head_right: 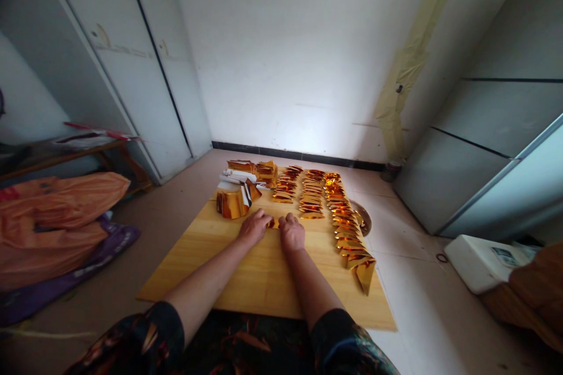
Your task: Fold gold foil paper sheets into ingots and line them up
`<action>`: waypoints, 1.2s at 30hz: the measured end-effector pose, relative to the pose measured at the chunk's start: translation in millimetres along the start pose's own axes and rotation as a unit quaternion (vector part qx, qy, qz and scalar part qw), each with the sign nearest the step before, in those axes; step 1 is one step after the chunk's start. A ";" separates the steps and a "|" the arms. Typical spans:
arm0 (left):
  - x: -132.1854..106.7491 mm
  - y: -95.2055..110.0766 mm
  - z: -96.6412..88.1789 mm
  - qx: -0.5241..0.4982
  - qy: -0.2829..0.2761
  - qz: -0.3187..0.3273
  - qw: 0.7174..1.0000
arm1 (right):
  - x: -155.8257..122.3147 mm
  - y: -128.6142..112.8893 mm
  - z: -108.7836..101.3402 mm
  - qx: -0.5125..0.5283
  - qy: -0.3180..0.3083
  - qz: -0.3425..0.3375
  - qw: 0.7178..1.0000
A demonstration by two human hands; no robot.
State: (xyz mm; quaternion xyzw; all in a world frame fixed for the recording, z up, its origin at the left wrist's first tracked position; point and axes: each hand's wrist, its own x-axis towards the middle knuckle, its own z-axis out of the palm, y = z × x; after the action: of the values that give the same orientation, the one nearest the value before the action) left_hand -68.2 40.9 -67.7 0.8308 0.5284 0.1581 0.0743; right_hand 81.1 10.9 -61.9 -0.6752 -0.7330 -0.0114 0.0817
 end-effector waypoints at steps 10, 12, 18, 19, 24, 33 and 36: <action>-3.5 -9.2 3.8 -0.015 0.040 -0.046 0.998 | 4.6 3.6 -0.3 0.056 -0.006 0.008 0.998; -3.3 -8.2 2.6 -0.020 0.034 -0.061 0.997 | 3.9 -0.1 -0.8 0.076 0.002 0.050 0.996; -0.3 -6.1 -2.0 -0.035 0.014 -0.104 0.994 | 5.6 -13.4 -2.5 0.115 -0.001 0.150 0.982; -0.2 -6.1 -2.2 -0.034 0.014 -0.106 0.994 | 5.8 -15.3 -3.0 0.115 0.002 0.158 0.981; -0.8 -6.1 -1.3 -0.042 0.017 -0.102 0.994 | 6.1 -22.3 -8.5 0.115 0.004 0.182 0.977; 0.0 -5.1 -3.2 -0.057 0.009 -0.118 0.991 | 16.0 -20.9 -15.2 0.142 -0.041 0.215 0.965; 0.4 -5.5 -2.7 -0.059 0.008 -0.122 0.991 | 18.7 -16.9 -14.4 0.150 -0.054 0.214 0.964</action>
State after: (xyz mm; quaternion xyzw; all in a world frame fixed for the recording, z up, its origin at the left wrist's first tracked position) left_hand -73.6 43.5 -66.8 0.7530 0.6160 0.1857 0.1380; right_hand 64.5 26.0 -43.5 -0.7958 -0.5682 0.1530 0.1430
